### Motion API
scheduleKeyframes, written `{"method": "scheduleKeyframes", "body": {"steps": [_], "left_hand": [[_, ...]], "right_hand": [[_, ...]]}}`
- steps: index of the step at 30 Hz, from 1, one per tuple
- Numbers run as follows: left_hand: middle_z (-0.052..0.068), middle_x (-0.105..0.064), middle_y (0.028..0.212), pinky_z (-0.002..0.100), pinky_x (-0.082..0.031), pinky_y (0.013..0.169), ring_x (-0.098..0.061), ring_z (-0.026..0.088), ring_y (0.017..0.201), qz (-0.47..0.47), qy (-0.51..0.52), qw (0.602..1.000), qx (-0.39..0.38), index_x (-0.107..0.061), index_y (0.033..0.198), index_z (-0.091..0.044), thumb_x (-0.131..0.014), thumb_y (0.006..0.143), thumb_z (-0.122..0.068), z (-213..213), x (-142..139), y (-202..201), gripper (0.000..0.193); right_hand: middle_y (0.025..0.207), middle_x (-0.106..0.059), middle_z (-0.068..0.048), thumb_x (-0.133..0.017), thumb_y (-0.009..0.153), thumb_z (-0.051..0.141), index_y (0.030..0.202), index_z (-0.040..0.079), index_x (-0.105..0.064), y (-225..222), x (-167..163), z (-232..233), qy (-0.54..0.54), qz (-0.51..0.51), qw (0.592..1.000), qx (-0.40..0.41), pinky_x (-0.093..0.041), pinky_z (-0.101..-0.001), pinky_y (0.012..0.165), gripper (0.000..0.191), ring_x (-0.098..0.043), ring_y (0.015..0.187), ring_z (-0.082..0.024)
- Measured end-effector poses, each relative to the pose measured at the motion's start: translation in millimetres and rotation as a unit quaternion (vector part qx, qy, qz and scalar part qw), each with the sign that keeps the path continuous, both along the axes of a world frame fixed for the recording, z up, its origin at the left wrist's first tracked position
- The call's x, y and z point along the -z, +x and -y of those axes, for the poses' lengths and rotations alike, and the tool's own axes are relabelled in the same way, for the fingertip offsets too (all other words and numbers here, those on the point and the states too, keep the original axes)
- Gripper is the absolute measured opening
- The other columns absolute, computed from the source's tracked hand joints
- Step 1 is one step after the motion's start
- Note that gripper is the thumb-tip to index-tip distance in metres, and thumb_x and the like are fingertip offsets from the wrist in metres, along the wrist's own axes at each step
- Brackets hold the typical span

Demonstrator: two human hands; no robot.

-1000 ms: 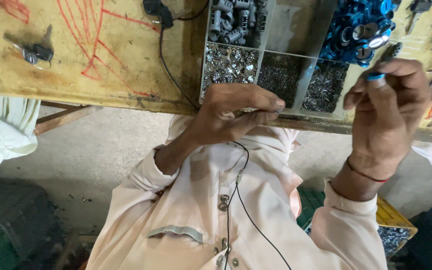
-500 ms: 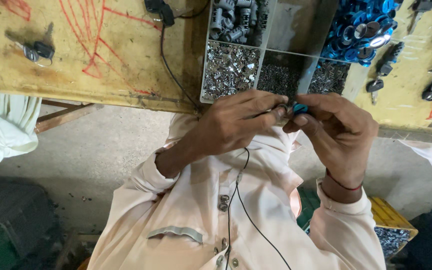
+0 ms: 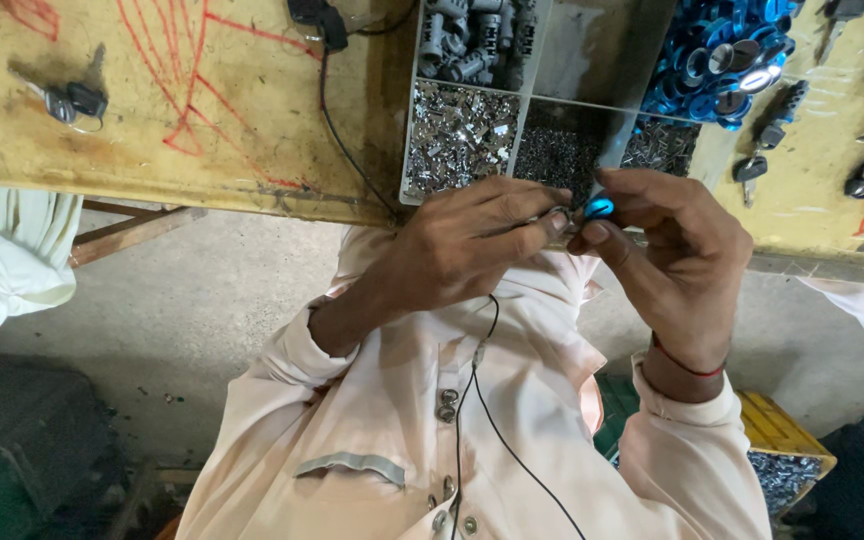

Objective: The person sits at a workbench and assembles small hardware parts by hand. They pick small metal pins and blue plastic caps from a compartment tray, fit the parts together between their fingers, and place finished assemblies back toward the tray.

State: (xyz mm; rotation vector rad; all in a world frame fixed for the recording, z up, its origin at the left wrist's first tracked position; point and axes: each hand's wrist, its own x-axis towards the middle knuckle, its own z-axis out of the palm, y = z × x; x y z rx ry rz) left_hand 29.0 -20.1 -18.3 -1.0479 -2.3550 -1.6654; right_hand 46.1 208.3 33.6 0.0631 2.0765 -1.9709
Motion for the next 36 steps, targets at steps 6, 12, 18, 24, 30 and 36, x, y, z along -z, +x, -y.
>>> {"method": "scheduleKeyframes", "body": {"steps": [6,12,18,24,30,36], "left_hand": [[0.015,-0.066,0.131,0.04,-0.062,0.101,-0.067,0.031,0.123,-0.023,-0.021,1.0,-0.001,-0.067,0.118,0.0,-0.075,0.097,-0.001,4,-7,-2,0.023],[0.016,-0.065,0.133,0.038,-0.062,0.101,-0.067,0.03,0.123,-0.059,-0.049,0.997,-0.002,-0.067,0.12,0.001,-0.077,0.099,-0.005,4,-12,-4,0.024],[0.015,-0.064,0.135,0.038,-0.062,0.102,-0.066,0.029,0.124,-0.081,-0.074,0.994,0.001,-0.067,0.117,-0.001,-0.077,0.101,-0.009,4,-16,-3,0.02],[0.016,-0.063,0.137,0.038,-0.061,0.098,-0.066,0.028,0.125,-0.123,-0.118,0.985,0.015,-0.065,0.119,-0.003,-0.072,0.101,-0.009,4,-19,-3,0.02],[0.019,-0.063,0.137,0.037,-0.06,0.092,-0.066,0.03,0.123,-0.158,-0.129,0.979,0.026,-0.063,0.117,-0.001,-0.072,0.103,-0.009,3,-22,-3,0.019],[0.019,-0.061,0.136,0.043,-0.06,0.104,-0.065,0.032,0.123,-0.147,-0.054,0.987,0.022,-0.06,0.129,-0.001,-0.075,0.101,-0.008,-1,-16,1,0.032]], "right_hand": [[0.107,-0.072,-0.014,-0.069,0.1,-0.013,0.128,-0.009,-0.065,-1,0,-1,0.011,0.011,1.0,-0.008,-0.061,-0.0281,0.082,0.029,-0.074,0.09,-0.018],[0.11,-0.071,-0.014,-0.071,0.097,-0.014,0.125,-0.009,-0.067,-3,-4,0,0.056,-0.016,0.998,-0.032,-0.06,-0.0283,0.084,0.029,-0.073,0.095,-0.019],[0.108,-0.069,-0.014,-0.068,0.099,-0.015,0.118,-0.008,-0.068,-5,-6,-2,0.034,-0.056,0.996,-0.061,-0.06,-0.0262,0.08,0.02,-0.072,0.09,-0.019],[0.1,-0.071,-0.017,-0.059,0.105,-0.009,0.117,-0.009,-0.056,-2,0,-12,-0.049,0.097,0.994,-0.021,-0.062,-0.0319,0.076,0.012,-0.073,0.084,-0.021],[0.094,-0.066,-0.013,-0.058,0.105,-0.003,0.108,-0.002,-0.046,0,13,-12,-0.092,0.137,0.986,-0.034,-0.061,-0.0322,0.065,0.013,-0.072,0.075,-0.021],[0.098,-0.064,-0.012,-0.058,0.105,0.0,0.12,0.003,-0.041,-5,15,-19,-0.141,0.169,0.968,-0.12,-0.059,-0.0313,0.07,0.023,-0.07,0.084,-0.019]]}}
